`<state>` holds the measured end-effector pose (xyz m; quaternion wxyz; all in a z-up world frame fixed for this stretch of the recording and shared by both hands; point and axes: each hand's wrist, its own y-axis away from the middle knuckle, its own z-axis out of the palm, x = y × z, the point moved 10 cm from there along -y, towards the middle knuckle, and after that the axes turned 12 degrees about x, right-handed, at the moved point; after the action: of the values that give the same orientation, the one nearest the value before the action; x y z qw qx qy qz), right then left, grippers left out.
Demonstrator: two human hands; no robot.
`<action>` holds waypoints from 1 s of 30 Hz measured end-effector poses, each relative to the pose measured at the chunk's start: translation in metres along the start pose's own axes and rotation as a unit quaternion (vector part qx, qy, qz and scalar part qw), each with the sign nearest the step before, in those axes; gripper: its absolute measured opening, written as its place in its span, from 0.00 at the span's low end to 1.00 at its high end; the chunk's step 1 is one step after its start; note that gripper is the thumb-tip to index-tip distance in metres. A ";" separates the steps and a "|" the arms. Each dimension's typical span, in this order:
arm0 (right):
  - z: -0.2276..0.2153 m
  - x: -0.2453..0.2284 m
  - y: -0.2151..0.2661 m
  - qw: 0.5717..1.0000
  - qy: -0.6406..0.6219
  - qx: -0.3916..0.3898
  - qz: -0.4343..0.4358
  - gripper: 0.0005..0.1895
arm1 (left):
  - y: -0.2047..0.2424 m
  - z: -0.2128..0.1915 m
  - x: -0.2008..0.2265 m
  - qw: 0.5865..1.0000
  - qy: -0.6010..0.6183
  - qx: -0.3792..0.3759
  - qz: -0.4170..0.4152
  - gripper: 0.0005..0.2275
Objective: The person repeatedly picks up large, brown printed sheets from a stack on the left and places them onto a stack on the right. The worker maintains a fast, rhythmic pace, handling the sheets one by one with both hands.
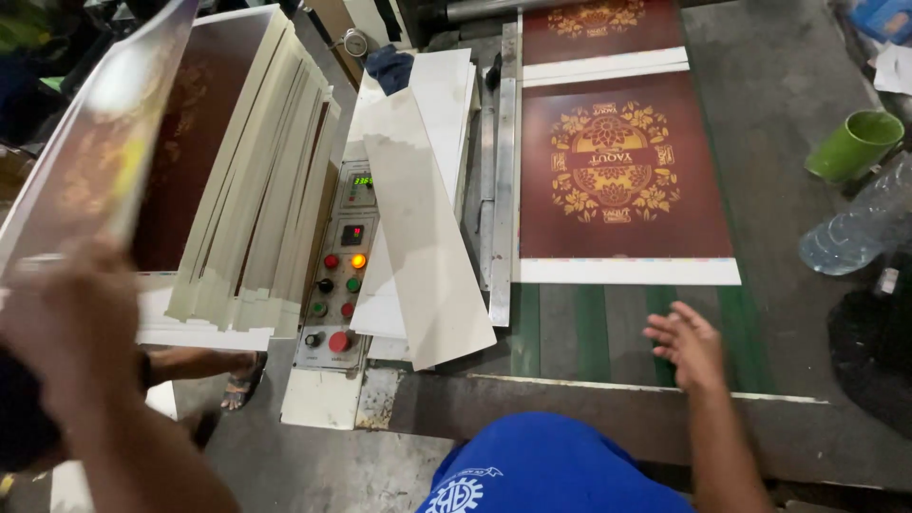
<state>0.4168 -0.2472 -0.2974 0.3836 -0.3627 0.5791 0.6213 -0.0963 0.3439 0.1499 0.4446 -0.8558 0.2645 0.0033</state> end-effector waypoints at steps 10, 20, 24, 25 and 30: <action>0.197 -0.037 0.213 0.852 0.084 -0.473 -0.206 0.27 | 0.106 -0.156 0.388 0.858 0.460 0.085 0.211 0.08; 0.084 0.025 0.084 0.976 -0.044 -0.170 -0.125 0.13 | 0.107 -0.097 0.353 0.884 0.453 -0.010 0.117 0.13; -0.005 0.018 0.062 0.986 -0.103 -0.061 -0.118 0.16 | 0.055 -0.082 0.220 0.919 0.361 0.149 0.053 0.09; -0.024 0.015 0.056 0.980 -0.128 -0.062 -0.138 0.16 | 0.048 -0.062 0.192 0.965 0.221 0.134 0.044 0.14; -0.107 0.010 0.052 0.982 -0.140 0.007 -0.123 0.18 | 0.021 0.000 0.083 0.981 0.130 -0.073 -0.127 0.39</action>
<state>0.3667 -0.3550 -0.2910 0.5369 -0.3376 0.4749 0.6101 -0.0349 0.2965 0.1140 0.3393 -0.9059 0.2080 -0.1447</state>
